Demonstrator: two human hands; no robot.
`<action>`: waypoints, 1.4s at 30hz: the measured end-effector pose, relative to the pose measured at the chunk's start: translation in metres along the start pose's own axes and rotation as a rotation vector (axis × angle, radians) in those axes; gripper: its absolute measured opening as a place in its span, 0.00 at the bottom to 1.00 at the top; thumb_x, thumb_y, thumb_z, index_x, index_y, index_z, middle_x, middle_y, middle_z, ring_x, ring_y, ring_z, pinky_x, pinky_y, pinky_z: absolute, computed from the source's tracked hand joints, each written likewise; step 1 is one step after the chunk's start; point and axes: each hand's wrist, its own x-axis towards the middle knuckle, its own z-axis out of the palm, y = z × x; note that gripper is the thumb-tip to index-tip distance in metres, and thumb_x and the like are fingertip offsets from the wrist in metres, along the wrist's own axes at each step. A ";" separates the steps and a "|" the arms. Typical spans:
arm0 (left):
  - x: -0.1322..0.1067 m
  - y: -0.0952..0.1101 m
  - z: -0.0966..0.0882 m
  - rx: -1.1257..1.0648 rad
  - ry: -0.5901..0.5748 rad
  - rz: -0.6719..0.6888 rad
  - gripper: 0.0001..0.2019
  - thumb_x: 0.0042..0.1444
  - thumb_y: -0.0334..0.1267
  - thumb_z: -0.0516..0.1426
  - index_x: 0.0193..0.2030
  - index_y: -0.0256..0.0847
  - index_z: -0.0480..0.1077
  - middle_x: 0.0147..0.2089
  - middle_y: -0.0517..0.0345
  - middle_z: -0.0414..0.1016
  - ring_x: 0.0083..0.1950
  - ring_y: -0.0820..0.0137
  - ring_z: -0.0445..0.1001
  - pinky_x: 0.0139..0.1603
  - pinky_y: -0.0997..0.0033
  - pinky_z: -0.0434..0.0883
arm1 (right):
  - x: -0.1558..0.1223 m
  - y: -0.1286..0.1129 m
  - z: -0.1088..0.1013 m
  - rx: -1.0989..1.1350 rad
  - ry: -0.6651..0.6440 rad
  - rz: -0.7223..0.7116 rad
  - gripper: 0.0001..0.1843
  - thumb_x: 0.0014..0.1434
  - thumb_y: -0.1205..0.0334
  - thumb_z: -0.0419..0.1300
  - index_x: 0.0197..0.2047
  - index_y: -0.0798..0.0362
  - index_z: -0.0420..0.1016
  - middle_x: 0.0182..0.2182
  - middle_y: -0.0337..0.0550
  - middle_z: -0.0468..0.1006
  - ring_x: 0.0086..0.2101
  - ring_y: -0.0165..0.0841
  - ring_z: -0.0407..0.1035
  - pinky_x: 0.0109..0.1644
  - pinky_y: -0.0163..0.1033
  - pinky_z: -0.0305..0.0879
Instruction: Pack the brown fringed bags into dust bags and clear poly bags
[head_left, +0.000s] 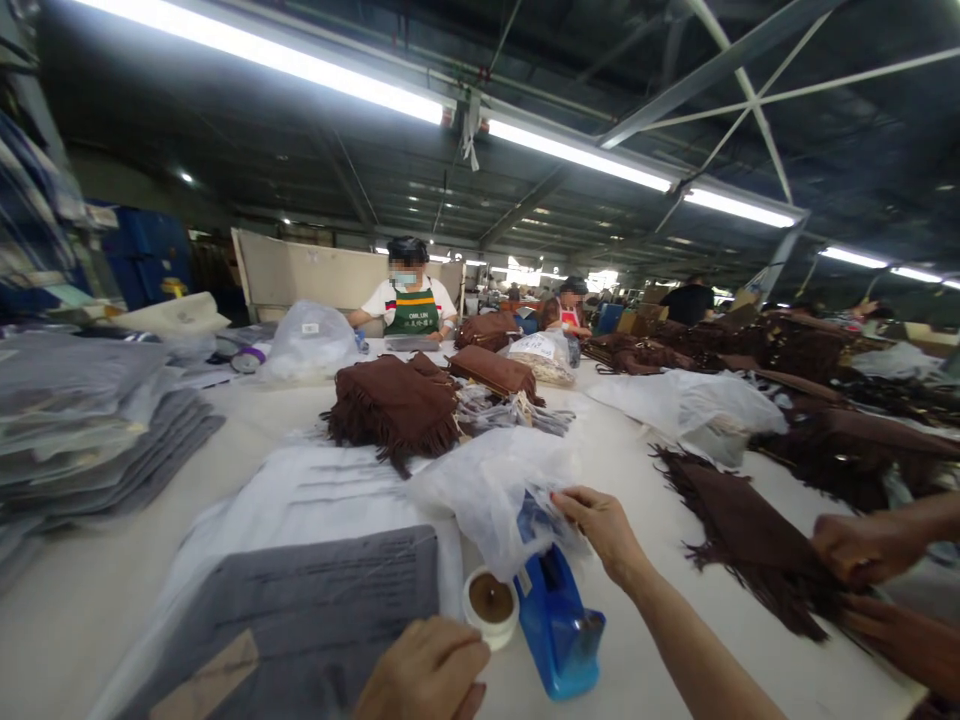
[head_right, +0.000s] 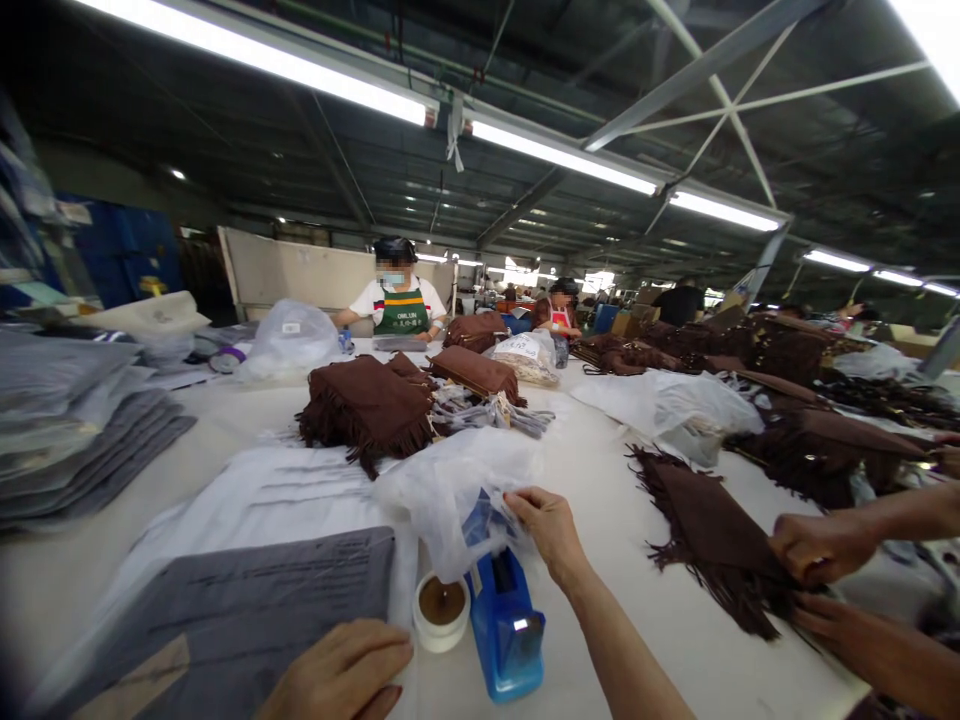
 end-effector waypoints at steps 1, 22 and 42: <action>0.012 0.004 0.000 -0.016 0.007 0.004 0.09 0.58 0.29 0.48 0.42 0.38 0.68 0.38 0.53 0.75 0.37 0.71 0.73 0.38 0.75 0.72 | -0.001 -0.001 -0.002 -0.007 -0.002 -0.017 0.20 0.47 0.46 0.53 0.27 0.55 0.74 0.17 0.36 0.68 0.21 0.28 0.60 0.24 0.35 0.57; 0.163 -0.007 0.069 0.347 -0.594 0.047 0.09 0.56 0.29 0.49 0.42 0.36 0.67 0.43 0.50 0.71 0.44 0.61 0.68 0.43 0.59 0.64 | -0.021 0.034 -0.013 -0.066 0.130 -0.039 0.10 0.46 0.55 0.57 0.18 0.50 0.69 0.17 0.35 0.72 0.22 0.30 0.63 0.27 0.35 0.57; 0.164 -0.013 0.090 0.437 -0.544 0.114 0.13 0.55 0.29 0.50 0.46 0.29 0.67 0.43 0.44 0.70 0.44 0.59 0.67 0.44 0.56 0.63 | 0.025 0.039 -0.003 0.115 0.290 -0.164 0.08 0.48 0.56 0.56 0.26 0.49 0.74 0.29 0.40 0.71 0.29 0.31 0.65 0.37 0.37 0.60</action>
